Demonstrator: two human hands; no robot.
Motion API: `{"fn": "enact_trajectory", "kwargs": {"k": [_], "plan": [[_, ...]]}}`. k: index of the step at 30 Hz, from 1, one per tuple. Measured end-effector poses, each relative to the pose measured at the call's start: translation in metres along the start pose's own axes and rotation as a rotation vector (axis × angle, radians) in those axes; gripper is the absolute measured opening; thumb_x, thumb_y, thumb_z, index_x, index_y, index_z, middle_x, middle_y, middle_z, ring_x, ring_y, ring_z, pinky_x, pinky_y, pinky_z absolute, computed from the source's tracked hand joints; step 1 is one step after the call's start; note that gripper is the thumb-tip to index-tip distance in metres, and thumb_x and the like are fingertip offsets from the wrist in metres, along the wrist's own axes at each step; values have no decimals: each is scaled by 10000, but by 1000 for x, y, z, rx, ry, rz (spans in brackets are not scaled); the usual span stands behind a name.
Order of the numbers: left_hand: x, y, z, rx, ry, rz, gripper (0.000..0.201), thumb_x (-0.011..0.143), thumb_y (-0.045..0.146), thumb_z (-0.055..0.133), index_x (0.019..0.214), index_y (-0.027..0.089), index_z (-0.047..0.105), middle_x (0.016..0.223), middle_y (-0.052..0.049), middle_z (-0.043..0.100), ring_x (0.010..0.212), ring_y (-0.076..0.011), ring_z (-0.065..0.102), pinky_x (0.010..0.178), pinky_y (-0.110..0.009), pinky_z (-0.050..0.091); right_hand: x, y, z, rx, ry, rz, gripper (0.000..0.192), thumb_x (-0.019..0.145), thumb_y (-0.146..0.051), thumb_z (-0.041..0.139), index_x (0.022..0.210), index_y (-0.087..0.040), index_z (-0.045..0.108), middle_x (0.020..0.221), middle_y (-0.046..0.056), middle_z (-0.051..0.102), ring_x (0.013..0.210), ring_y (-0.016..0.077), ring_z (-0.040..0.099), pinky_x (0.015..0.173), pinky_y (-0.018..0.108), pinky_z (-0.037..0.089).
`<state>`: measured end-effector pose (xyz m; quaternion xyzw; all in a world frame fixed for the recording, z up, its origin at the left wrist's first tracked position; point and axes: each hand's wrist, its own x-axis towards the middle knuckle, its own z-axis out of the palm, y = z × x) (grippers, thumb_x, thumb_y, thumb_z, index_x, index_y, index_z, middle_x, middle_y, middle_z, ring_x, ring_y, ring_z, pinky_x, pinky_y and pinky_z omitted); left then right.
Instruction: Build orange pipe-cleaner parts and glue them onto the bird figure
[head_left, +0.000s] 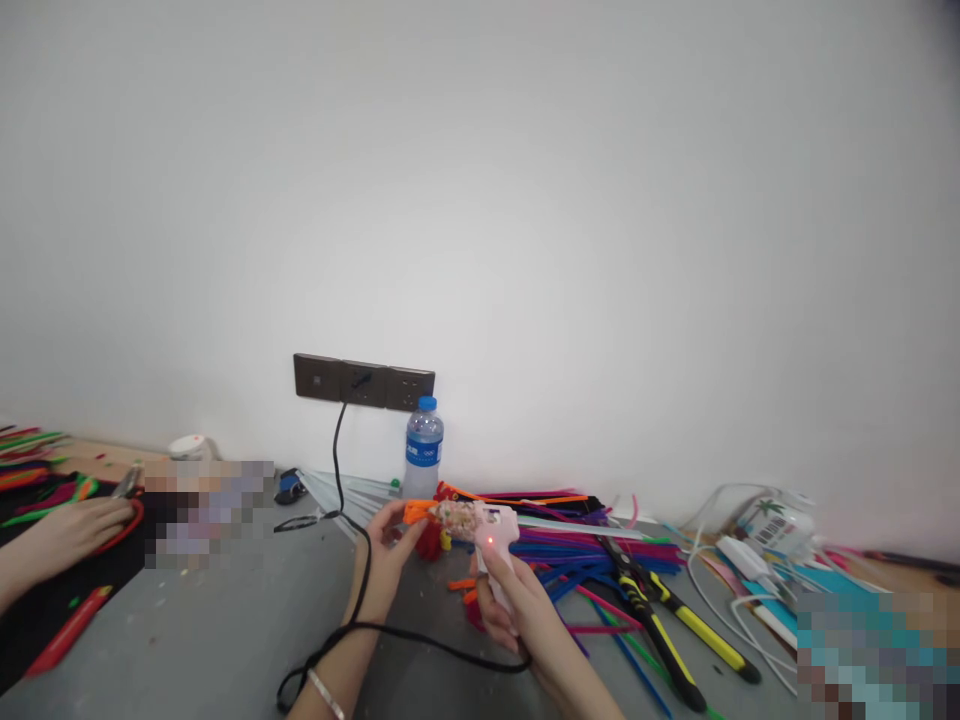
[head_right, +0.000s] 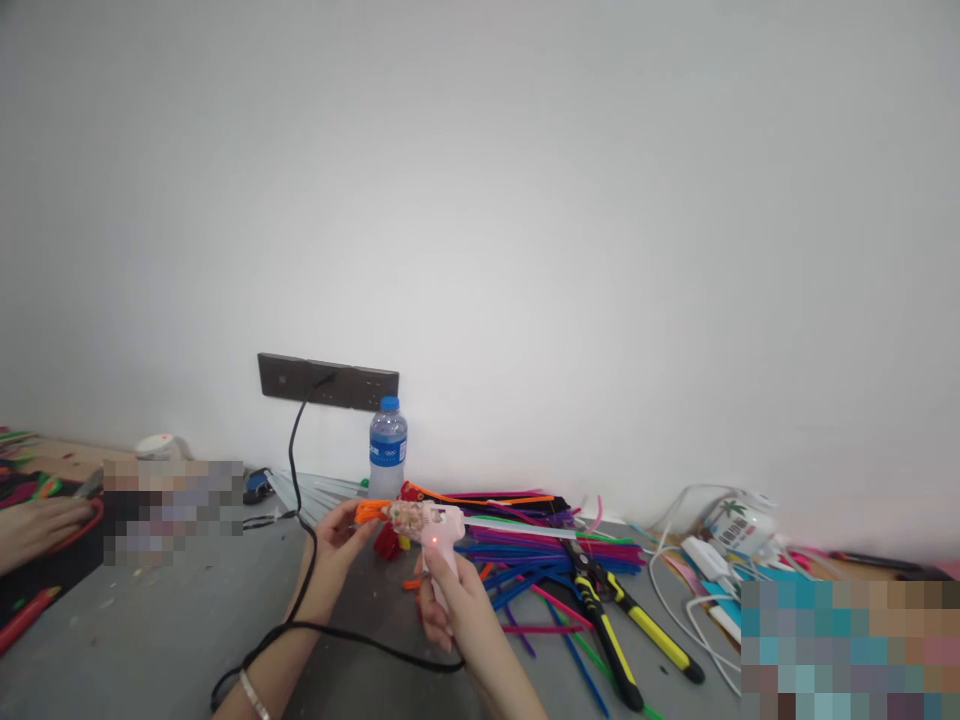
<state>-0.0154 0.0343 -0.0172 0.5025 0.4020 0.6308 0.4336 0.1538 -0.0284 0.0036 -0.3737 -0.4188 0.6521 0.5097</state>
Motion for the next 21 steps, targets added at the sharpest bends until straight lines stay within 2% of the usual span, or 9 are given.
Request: {"fn": "enact_trajectory", "kwargs": {"k": [14, 21], "plan": [[1, -2, 0, -35, 0, 1, 258, 698, 332, 738, 882, 155, 698, 899, -91, 757, 859, -256, 681, 740, -330, 537, 3, 6, -5, -70, 56, -35, 575, 670, -732, 620, 735, -173, 500, 330, -134, 351, 229, 5, 181, 248, 147, 161], [2, -2, -2, 1, 5, 10, 233, 705, 321, 735, 884, 173, 710, 885, -77, 764, 844, -253, 675, 692, -309, 514, 4, 13, -3, -168, 180, -102, 529, 708, -687, 628, 737, -173, 506, 356, -130, 352, 253, 14, 217, 261, 149, 154]]}}
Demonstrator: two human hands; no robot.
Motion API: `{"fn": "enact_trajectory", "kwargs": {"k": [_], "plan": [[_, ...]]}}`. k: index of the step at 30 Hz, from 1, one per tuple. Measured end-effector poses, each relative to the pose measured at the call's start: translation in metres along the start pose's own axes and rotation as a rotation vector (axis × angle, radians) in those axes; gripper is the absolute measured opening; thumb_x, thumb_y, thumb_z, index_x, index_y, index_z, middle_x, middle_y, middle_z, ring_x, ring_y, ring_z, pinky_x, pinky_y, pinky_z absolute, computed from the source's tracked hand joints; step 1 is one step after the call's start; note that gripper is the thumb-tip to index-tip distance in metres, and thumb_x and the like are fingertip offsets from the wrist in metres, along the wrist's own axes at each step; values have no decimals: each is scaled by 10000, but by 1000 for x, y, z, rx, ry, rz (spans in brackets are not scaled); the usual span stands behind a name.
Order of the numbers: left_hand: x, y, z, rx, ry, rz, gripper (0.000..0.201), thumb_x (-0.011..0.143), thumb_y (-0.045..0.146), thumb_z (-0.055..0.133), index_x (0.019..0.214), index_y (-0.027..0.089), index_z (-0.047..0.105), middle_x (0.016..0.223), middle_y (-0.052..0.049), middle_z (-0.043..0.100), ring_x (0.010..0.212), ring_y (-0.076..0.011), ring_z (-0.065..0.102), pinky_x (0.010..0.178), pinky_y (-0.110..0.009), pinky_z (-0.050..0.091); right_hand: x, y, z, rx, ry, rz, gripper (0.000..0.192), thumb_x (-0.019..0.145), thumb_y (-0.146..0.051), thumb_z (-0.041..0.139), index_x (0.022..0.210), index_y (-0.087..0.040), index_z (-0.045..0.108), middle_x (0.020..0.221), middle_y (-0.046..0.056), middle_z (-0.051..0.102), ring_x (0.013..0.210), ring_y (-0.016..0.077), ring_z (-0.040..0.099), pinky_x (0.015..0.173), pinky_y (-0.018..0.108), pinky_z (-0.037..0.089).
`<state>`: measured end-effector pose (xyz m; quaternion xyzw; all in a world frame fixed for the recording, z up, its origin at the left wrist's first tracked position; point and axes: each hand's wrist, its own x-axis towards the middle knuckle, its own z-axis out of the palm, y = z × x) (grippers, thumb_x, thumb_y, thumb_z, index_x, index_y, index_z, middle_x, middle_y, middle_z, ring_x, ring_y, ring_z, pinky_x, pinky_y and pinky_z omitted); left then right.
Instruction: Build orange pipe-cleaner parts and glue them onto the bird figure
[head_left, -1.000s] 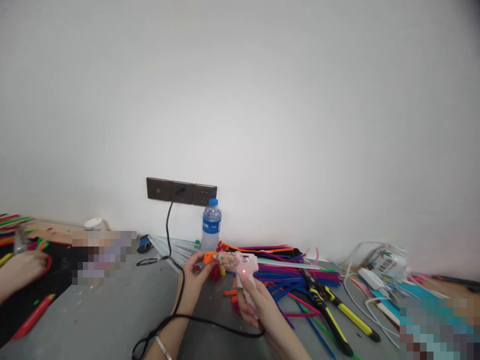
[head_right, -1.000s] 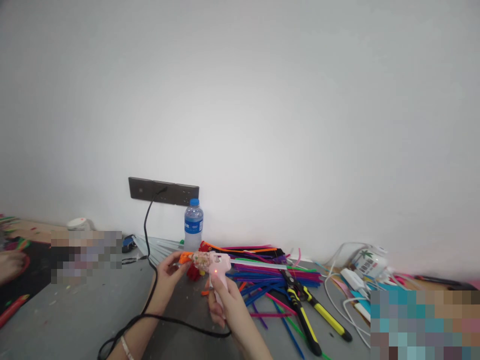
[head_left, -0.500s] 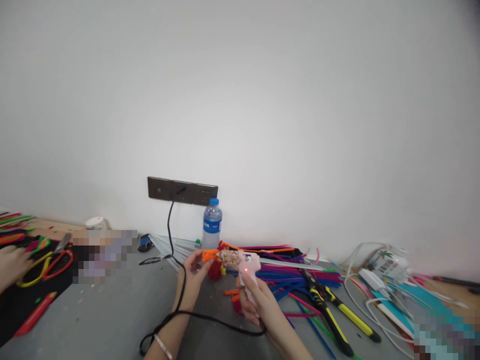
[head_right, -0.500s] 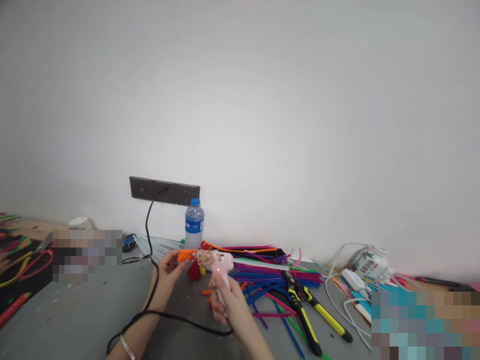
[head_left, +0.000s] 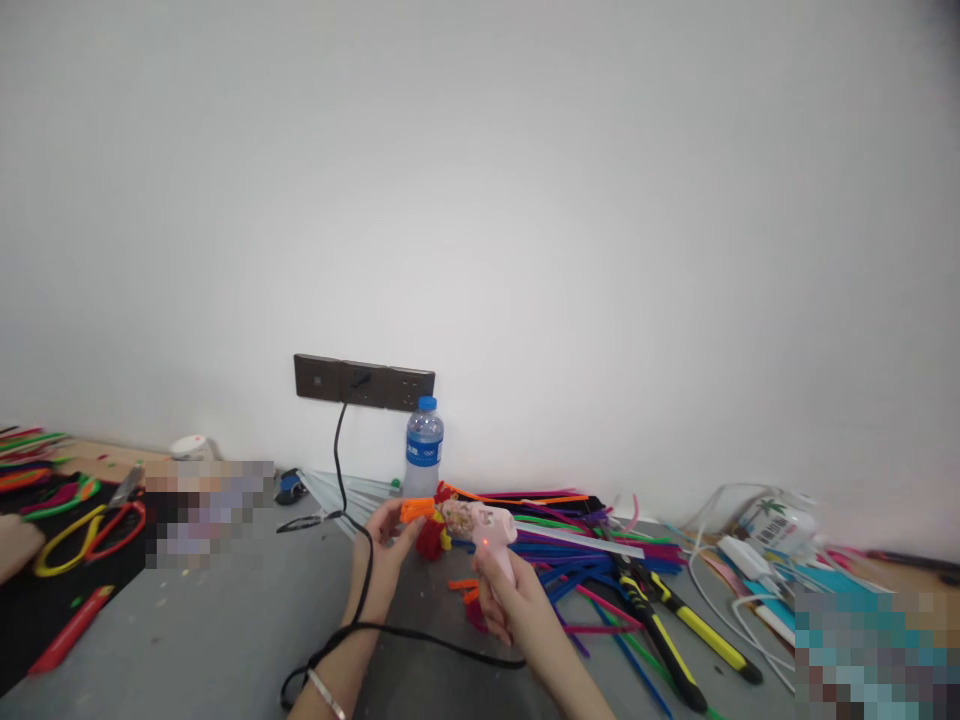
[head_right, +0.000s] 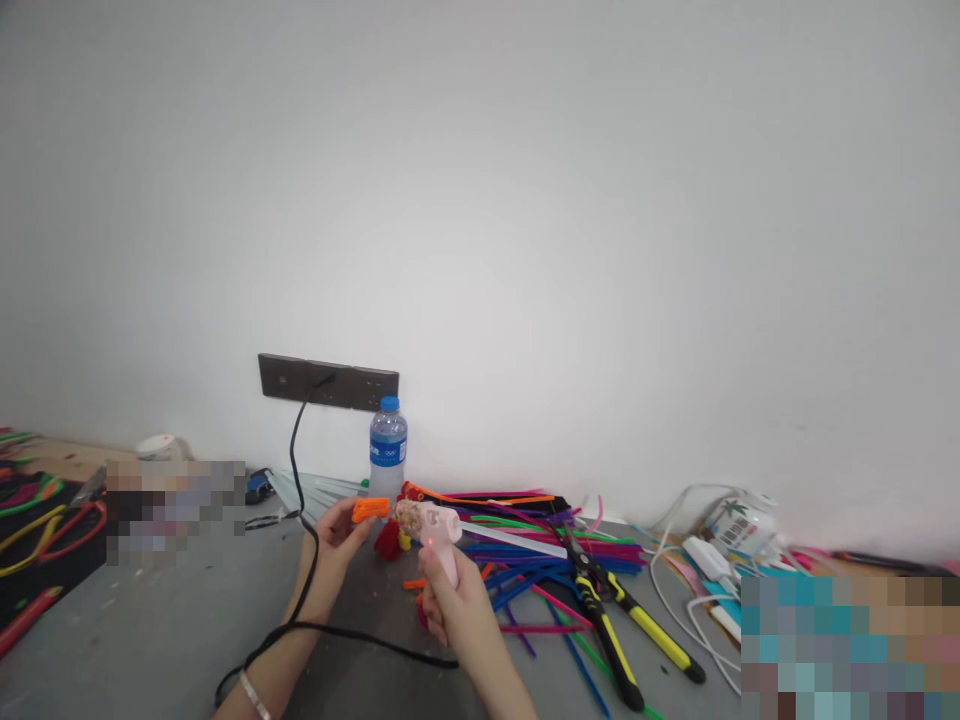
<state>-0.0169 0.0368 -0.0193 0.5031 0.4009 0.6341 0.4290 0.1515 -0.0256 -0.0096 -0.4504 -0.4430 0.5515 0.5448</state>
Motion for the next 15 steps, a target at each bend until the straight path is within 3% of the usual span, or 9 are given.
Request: {"fn": "enact_trajectory", "kwargs": {"k": [9, 15], "plan": [[1, 7, -2, 37, 49, -41, 294, 667, 351, 744, 883, 155, 704, 875, -85, 770, 844, -265, 691, 619, -293, 523, 2, -7, -5, 185, -60, -60, 604, 725, -679, 618, 978, -132, 566, 362, -141, 347, 238, 15, 199, 260, 147, 138], [-2, 9, 2, 55, -22, -35, 260, 691, 342, 722, 856, 142, 701, 862, -95, 767, 811, -249, 689, 613, -287, 514, 0, -8, -4, 135, -71, -60, 569, 737, -666, 623, 940, -138, 551, 383, -134, 371, 253, 13, 211, 267, 146, 160]]}}
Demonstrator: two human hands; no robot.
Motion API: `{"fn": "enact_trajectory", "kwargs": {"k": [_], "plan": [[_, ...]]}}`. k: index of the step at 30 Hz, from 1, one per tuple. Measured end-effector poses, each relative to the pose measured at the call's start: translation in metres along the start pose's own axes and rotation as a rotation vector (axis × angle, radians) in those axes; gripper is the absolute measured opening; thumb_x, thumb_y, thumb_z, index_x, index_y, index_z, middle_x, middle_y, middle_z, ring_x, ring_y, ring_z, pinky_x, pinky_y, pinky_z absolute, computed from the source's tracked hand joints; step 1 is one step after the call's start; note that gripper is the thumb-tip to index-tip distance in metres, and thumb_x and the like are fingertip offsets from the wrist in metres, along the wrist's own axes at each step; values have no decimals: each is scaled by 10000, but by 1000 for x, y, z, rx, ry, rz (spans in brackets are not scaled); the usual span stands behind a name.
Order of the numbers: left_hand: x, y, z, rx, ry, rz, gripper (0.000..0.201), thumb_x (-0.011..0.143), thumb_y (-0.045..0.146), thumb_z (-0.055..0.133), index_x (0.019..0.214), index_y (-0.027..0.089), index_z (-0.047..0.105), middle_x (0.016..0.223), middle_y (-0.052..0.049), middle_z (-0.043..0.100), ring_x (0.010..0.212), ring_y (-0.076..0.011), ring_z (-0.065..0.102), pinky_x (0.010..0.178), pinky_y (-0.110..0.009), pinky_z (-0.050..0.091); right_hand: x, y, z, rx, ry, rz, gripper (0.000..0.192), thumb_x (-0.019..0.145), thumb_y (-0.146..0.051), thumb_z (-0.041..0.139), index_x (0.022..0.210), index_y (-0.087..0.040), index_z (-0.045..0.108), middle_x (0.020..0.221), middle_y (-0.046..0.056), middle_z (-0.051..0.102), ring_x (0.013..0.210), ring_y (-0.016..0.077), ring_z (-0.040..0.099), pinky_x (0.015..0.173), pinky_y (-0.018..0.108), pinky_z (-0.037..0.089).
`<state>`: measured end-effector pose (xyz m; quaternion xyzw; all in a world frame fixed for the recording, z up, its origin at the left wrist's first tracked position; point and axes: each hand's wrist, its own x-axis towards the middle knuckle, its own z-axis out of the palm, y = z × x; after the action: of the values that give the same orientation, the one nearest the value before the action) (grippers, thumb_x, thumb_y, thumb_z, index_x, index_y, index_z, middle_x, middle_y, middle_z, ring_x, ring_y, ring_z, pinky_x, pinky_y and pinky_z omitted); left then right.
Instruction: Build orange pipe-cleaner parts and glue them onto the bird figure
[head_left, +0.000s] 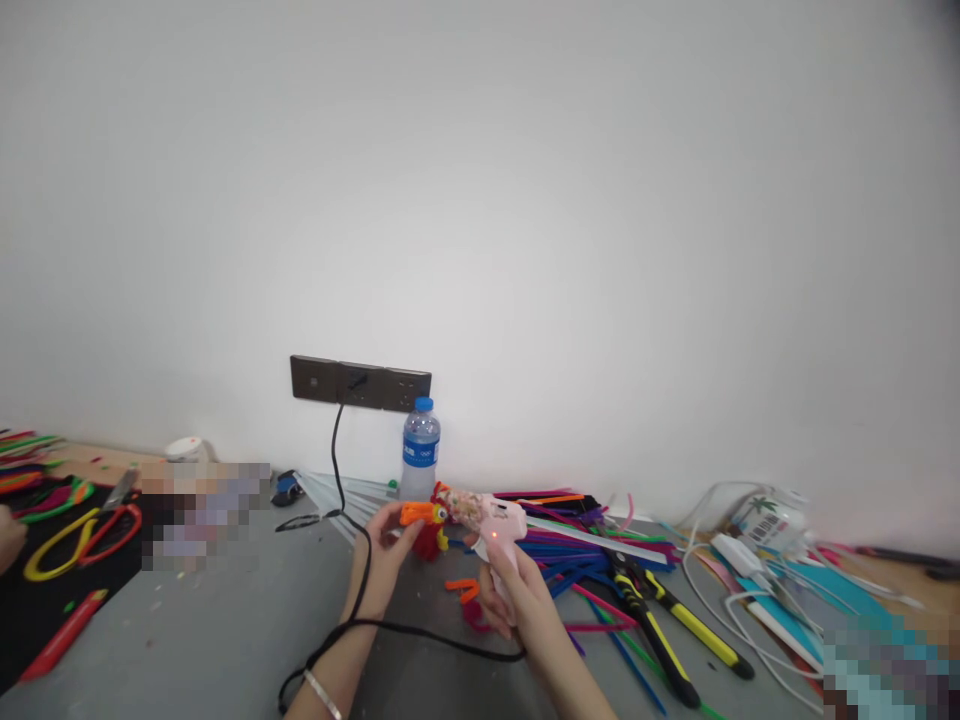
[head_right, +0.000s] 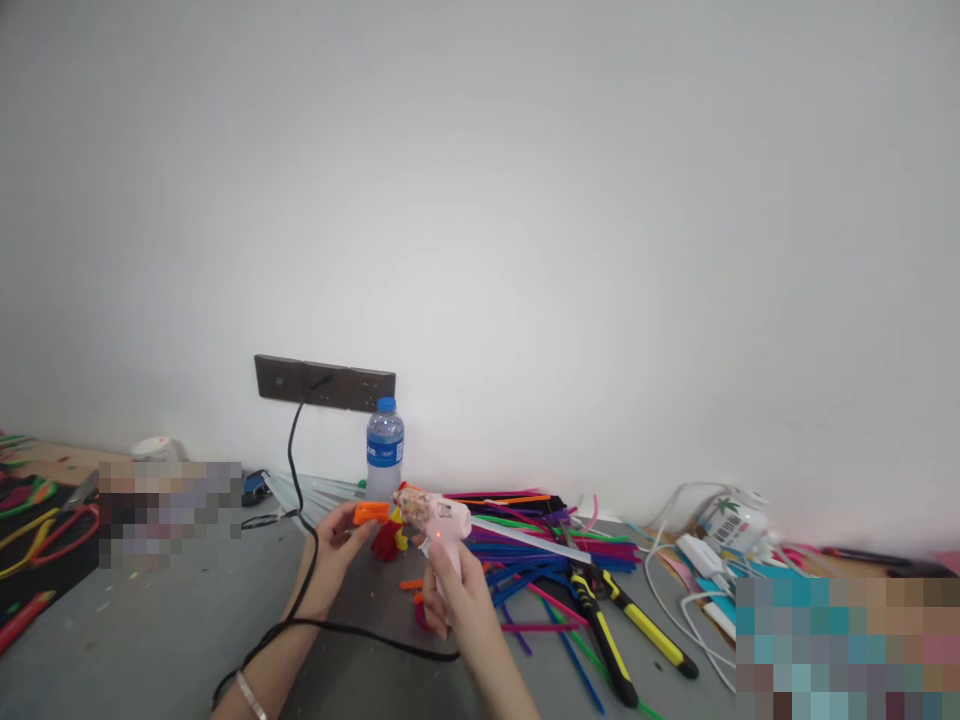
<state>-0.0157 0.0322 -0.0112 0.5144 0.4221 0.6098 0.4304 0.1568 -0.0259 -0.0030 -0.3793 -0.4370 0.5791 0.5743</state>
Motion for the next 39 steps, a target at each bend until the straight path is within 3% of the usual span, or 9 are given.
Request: {"fn": "enact_trajectory", "kwargs": {"k": [12, 33, 39], "plan": [[4, -7, -4, 11, 51, 24, 283, 673, 357, 747, 859, 147, 712, 865, -99, 771, 819, -258, 692, 617, -279, 514, -4, -4, 6, -108, -18, 22, 502, 749, -668, 602, 784, -179, 493, 385, -131, 354, 271, 18, 215, 275, 155, 178], [-1, 1, 2, -76, 18, -24, 296, 676, 383, 742, 827, 133, 694, 846, -107, 769, 793, -253, 696, 639, -298, 539, -6, -6, 9, -142, -28, 19, 516, 738, -687, 594, 807, -190, 472, 382, -138, 356, 278, 22, 204, 273, 154, 181], [-3, 5, 2, -53, 67, -3, 281, 690, 386, 713, 783, 129, 652, 796, -94, 744, 732, -241, 669, 600, -311, 514, -7, -4, 10, -183, 16, 25, 530, 723, -680, 610, 847, -174, 509, 392, -133, 351, 293, 32, 214, 291, 172, 189]]}}
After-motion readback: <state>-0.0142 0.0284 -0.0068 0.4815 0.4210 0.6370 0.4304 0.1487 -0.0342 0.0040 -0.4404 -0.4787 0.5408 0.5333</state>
